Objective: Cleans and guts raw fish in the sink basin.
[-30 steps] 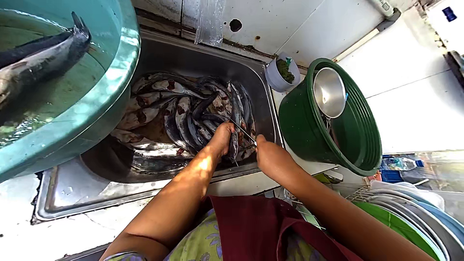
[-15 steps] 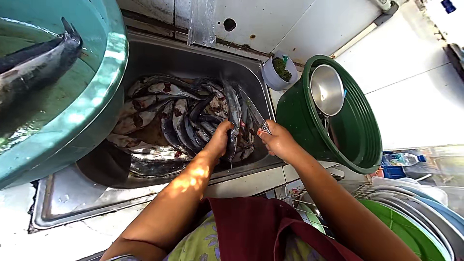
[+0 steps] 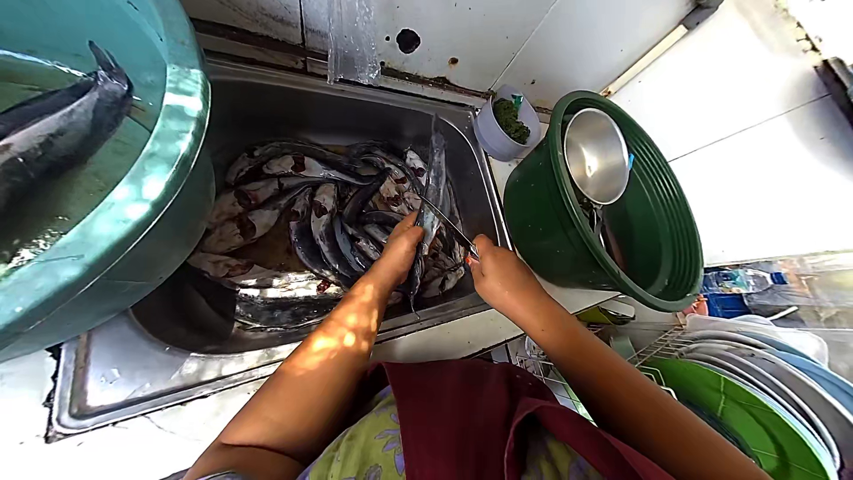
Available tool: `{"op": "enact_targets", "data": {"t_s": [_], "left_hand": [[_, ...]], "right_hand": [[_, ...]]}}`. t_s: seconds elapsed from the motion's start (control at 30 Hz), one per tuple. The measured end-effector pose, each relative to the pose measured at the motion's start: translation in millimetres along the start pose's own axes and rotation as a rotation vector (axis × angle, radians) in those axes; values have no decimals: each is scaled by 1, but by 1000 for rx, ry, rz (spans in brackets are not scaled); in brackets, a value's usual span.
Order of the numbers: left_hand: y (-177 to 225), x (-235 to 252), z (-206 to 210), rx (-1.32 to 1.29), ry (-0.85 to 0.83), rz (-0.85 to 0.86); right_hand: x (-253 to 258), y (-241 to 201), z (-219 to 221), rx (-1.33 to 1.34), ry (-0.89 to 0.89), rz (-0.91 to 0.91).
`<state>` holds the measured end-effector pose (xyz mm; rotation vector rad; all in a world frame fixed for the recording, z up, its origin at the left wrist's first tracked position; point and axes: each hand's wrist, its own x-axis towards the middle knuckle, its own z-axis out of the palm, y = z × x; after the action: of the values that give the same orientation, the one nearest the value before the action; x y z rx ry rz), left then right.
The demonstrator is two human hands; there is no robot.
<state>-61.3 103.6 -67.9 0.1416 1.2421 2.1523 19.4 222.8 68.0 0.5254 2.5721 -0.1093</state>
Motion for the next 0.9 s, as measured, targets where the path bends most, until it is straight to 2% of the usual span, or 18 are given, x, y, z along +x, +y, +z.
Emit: {"op": "enact_targets", "data": {"t_s": [0.13, 0.23, 0.37, 0.5, 0.6, 0.67, 0.8, 0.9], "left_hand": [[-6, -5, 3, 129, -29, 30], [-11, -11, 5, 208, -37, 43], [-8, -3, 3, 71, 0, 65], [-3, -2, 0, -67, 5, 11], [-2, -1, 0, -15, -2, 10], [-3, -1, 1, 18, -5, 6], [-5, -1, 2, 91, 35, 37], [-6, -2, 1, 68, 24, 26]], "right_hand": [[1, -16, 3, -40, -27, 72], [19, -25, 2, 33, 4, 35], [30, -33, -2, 77, 11, -11], [6, -10, 6, 69, -22, -22], [-4, -9, 3, 22, -77, 19], [3, -19, 1, 16, -48, 38], [36, -46, -2, 24, -1, 5], [36, -42, -1, 42, 6, -36]]}}
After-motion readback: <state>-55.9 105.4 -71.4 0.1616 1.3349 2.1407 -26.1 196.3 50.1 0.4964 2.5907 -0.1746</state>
